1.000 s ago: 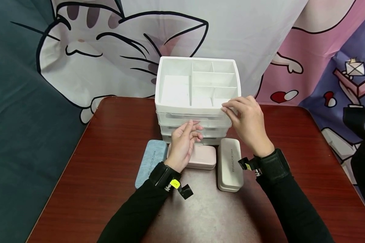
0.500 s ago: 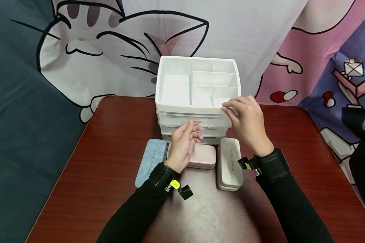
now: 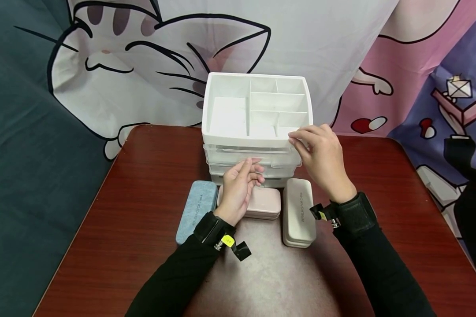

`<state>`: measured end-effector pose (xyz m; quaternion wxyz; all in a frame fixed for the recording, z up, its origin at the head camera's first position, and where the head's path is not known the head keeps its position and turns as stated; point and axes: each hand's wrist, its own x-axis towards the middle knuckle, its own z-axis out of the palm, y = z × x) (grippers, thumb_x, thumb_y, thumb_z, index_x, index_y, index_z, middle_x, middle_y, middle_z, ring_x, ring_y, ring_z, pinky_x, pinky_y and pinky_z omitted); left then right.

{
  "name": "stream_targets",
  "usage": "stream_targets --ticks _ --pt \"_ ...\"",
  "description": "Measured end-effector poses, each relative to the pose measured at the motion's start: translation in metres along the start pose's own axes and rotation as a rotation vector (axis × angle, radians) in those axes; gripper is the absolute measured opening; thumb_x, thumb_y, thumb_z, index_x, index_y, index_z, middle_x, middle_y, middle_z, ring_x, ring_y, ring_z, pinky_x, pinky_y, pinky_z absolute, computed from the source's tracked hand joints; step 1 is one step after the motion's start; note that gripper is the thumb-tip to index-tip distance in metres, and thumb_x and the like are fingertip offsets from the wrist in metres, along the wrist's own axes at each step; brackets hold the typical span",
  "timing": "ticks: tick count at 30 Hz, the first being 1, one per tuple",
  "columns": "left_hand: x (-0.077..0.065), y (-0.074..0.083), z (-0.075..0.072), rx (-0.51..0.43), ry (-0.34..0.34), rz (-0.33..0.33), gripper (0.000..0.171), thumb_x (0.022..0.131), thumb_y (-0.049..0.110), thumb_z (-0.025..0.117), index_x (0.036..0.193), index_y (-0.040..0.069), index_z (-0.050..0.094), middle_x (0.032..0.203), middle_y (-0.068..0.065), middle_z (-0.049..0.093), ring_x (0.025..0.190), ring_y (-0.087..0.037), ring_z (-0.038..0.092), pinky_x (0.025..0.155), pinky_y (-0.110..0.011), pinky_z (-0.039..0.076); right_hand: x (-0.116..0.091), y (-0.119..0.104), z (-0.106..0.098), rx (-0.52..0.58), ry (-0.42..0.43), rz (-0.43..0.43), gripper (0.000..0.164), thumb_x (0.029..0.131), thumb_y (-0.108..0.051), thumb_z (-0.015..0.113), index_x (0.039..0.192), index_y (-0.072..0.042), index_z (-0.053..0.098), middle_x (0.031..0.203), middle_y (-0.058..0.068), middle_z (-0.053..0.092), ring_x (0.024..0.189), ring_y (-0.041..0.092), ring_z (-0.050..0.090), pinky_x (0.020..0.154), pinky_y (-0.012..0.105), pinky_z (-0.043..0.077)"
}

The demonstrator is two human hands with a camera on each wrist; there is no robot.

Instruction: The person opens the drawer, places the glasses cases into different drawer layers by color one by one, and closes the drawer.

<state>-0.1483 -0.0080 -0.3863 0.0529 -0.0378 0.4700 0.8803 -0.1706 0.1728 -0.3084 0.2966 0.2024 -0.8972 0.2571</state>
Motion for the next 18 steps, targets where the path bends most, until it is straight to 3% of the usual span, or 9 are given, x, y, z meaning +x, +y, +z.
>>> stream_targets --ticks 18 --pt "-0.0028 -0.0016 -0.0008 -0.011 -0.011 0.001 0.036 0.102 0.022 0.048 0.118 -0.007 0.06 0.072 0.001 0.061 0.06 -0.01 0.057 0.06 -0.019 0.047 -0.002 0.0046 -0.0033 0.017 0.016 0.035 0.018 0.088 -0.011 0.07 0.104 -0.005 0.075 0.099 0.011 0.071 0.079 0.025 0.046 0.068 0.032 0.031"
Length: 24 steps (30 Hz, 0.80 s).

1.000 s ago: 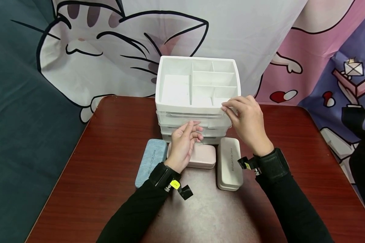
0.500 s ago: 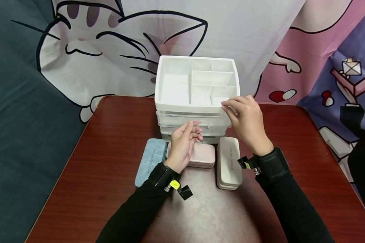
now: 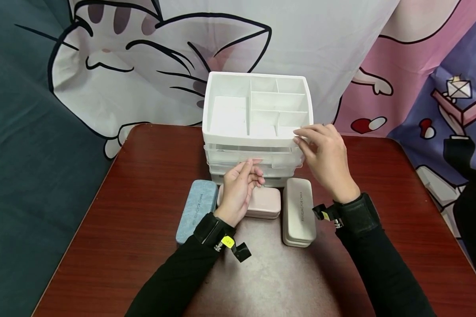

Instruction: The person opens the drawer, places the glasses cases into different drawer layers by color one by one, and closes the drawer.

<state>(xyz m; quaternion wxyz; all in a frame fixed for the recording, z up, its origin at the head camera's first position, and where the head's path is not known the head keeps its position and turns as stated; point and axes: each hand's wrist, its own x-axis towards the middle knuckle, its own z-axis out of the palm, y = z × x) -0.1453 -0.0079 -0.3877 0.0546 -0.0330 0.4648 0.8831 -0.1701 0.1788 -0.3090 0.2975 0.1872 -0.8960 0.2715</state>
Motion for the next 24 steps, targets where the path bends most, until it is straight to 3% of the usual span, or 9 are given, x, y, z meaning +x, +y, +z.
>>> stream_targets --ticks 24 --pt "-0.0088 0.0008 -0.0014 0.017 -0.011 -0.014 0.037 0.101 0.027 0.049 0.118 -0.004 0.061 0.073 0.001 0.06 0.063 -0.011 0.057 0.061 -0.02 0.048 0.0008 -0.0002 -0.0013 -0.008 0.0 0.003 0.015 0.087 -0.01 0.071 0.1 -0.003 0.075 0.096 0.013 0.072 0.078 0.026 0.048 0.069 0.035 0.032"
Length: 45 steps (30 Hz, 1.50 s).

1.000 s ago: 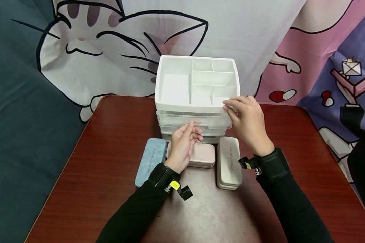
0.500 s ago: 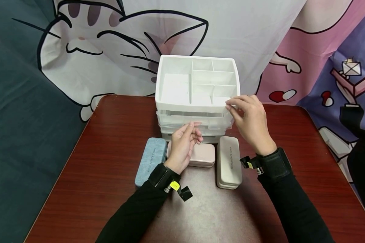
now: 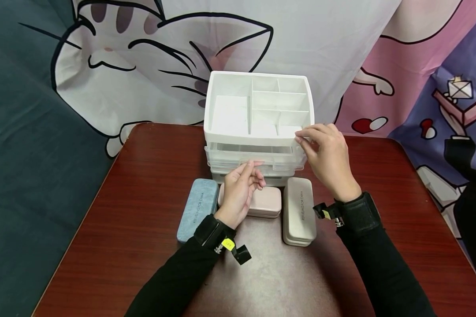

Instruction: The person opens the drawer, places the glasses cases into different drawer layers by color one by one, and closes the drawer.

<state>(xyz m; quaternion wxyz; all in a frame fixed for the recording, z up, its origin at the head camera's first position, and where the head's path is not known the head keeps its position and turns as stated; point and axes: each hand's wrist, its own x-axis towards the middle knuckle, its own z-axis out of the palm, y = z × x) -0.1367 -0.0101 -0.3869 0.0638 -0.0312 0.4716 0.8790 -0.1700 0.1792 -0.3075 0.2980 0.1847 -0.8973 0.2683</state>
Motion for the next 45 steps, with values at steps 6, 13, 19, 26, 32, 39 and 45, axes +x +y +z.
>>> stream_targets --ticks 6,13,19,26,32,39,45 --pt "-0.001 -0.002 0.001 -0.012 0.005 0.001 0.037 0.101 0.026 0.05 0.117 -0.006 0.06 0.072 0.001 0.06 0.061 -0.011 0.057 0.061 -0.02 0.048 -0.001 0.001 -0.001 -0.003 0.0 0.005 0.016 0.087 -0.011 0.071 0.1 -0.003 0.075 0.097 0.013 0.071 0.08 0.027 0.05 0.07 0.037 0.034" --pt "-0.003 -0.004 0.003 -0.014 0.003 0.005 0.036 0.101 0.025 0.05 0.115 -0.006 0.061 0.071 0.001 0.059 0.061 -0.012 0.056 0.06 -0.02 0.047 -0.002 0.003 -0.001 0.003 0.005 0.013 0.015 0.088 -0.011 0.07 0.1 -0.004 0.075 0.098 0.012 0.072 0.083 0.028 0.053 0.071 0.038 0.036" --pt "-0.004 -0.005 0.004 -0.008 -0.01 0.01 0.035 0.101 0.025 0.049 0.115 -0.005 0.062 0.071 0.001 0.059 0.061 -0.012 0.056 0.06 -0.02 0.047 -0.003 0.004 -0.002 0.005 0.005 0.015 0.015 0.088 -0.01 0.07 0.101 -0.004 0.075 0.099 0.013 0.072 0.082 0.028 0.053 0.07 0.036 0.037" --pt "-0.007 -0.006 0.005 -0.006 -0.006 0.002 0.035 0.101 0.025 0.05 0.115 -0.005 0.061 0.07 0.001 0.058 0.06 -0.011 0.056 0.06 -0.02 0.048 -0.003 0.005 -0.003 0.014 -0.008 0.017 0.015 0.089 -0.009 0.069 0.101 -0.004 0.075 0.099 0.012 0.072 0.088 0.029 0.058 0.076 0.04 0.041" --pt "-0.009 -0.005 0.006 -0.005 -0.016 0.01 0.037 0.101 0.026 0.049 0.118 -0.006 0.06 0.071 0.001 0.058 0.06 -0.012 0.056 0.06 -0.021 0.047 -0.002 0.005 -0.005 0.017 -0.015 0.035 0.015 0.09 -0.009 0.067 0.102 -0.006 0.075 0.1 0.01 0.071 0.082 0.024 0.062 0.072 0.037 0.041" --pt "-0.012 -0.003 0.003 0.007 -0.013 0.014 0.037 0.102 0.025 0.049 0.117 -0.006 0.061 0.071 0.001 0.058 0.06 -0.012 0.055 0.061 -0.021 0.047 -0.002 0.004 -0.003 0.025 -0.021 0.031 0.016 0.09 -0.011 0.067 0.103 -0.008 0.075 0.098 0.007 0.071 0.067 0.015 0.054 0.062 0.024 0.037" --pt "-0.016 -0.002 0.001 0.008 -0.012 0.018 0.036 0.102 0.024 0.048 0.117 -0.006 0.061 0.07 0.0 0.058 0.061 -0.012 0.055 0.061 -0.021 0.047 -0.002 0.002 -0.002 0.035 -0.035 0.028 0.016 0.09 -0.013 0.068 0.103 -0.007 0.075 0.1 0.006 0.07 0.066 0.013 0.049 0.061 0.024 0.034"
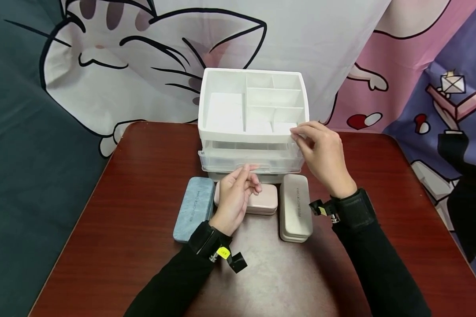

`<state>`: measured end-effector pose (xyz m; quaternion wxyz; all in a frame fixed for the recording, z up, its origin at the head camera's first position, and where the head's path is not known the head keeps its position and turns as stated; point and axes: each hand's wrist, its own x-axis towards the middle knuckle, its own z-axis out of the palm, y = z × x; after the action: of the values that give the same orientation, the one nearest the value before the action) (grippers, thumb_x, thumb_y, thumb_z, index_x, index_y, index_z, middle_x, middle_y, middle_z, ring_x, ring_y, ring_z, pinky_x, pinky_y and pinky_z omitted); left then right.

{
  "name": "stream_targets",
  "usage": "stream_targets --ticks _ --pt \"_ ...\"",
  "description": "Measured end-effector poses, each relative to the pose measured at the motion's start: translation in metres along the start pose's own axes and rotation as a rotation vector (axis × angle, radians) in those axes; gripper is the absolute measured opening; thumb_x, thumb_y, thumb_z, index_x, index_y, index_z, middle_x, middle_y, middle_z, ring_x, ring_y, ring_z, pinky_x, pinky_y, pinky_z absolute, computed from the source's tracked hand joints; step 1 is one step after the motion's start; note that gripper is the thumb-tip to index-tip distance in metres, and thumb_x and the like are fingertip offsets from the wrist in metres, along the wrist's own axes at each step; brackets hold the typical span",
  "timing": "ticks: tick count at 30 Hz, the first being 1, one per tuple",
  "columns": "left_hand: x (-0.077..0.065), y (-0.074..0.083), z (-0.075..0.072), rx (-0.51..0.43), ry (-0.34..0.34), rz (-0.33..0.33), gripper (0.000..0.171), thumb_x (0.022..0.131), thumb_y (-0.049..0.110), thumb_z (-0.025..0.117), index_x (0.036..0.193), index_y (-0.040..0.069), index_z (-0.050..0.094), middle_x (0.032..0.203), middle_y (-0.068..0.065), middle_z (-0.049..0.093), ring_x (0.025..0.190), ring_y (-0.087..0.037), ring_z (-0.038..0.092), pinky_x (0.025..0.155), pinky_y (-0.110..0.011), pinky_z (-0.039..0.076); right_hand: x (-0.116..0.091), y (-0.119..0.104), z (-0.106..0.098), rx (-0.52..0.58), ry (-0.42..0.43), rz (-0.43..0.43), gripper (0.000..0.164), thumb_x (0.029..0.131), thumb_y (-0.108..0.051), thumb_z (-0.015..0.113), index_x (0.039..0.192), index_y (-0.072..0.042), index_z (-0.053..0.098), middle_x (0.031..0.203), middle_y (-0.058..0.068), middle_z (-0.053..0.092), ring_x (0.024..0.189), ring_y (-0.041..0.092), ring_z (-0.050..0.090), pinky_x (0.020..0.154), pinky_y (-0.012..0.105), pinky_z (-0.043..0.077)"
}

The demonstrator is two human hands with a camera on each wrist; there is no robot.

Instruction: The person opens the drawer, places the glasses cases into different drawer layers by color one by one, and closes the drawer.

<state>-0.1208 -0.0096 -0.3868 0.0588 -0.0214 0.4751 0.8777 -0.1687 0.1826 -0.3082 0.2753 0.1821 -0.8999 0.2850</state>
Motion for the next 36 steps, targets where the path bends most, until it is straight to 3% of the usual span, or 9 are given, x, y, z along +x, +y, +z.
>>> stream_targets --ticks 22,36 --pt "-0.014 -0.001 0.0 -0.007 0.01 -0.017 0.035 0.101 0.025 0.049 0.115 -0.006 0.06 0.068 0.001 0.056 0.06 -0.012 0.054 0.06 -0.021 0.047 0.0 -0.002 0.002 -0.02 0.019 0.006 0.015 0.09 -0.012 0.067 0.103 -0.009 0.075 0.101 0.007 0.071 0.059 0.014 0.046 0.059 0.025 0.031" --pt "-0.024 -0.001 -0.002 -0.007 0.0 -0.008 0.035 0.101 0.024 0.05 0.114 -0.007 0.06 0.066 0.002 0.056 0.057 -0.012 0.054 0.058 -0.021 0.046 0.0 -0.002 0.005 -0.021 0.027 0.003 0.012 0.091 -0.012 0.067 0.099 -0.007 0.074 0.092 0.008 0.07 0.062 0.016 0.049 0.06 0.026 0.032"
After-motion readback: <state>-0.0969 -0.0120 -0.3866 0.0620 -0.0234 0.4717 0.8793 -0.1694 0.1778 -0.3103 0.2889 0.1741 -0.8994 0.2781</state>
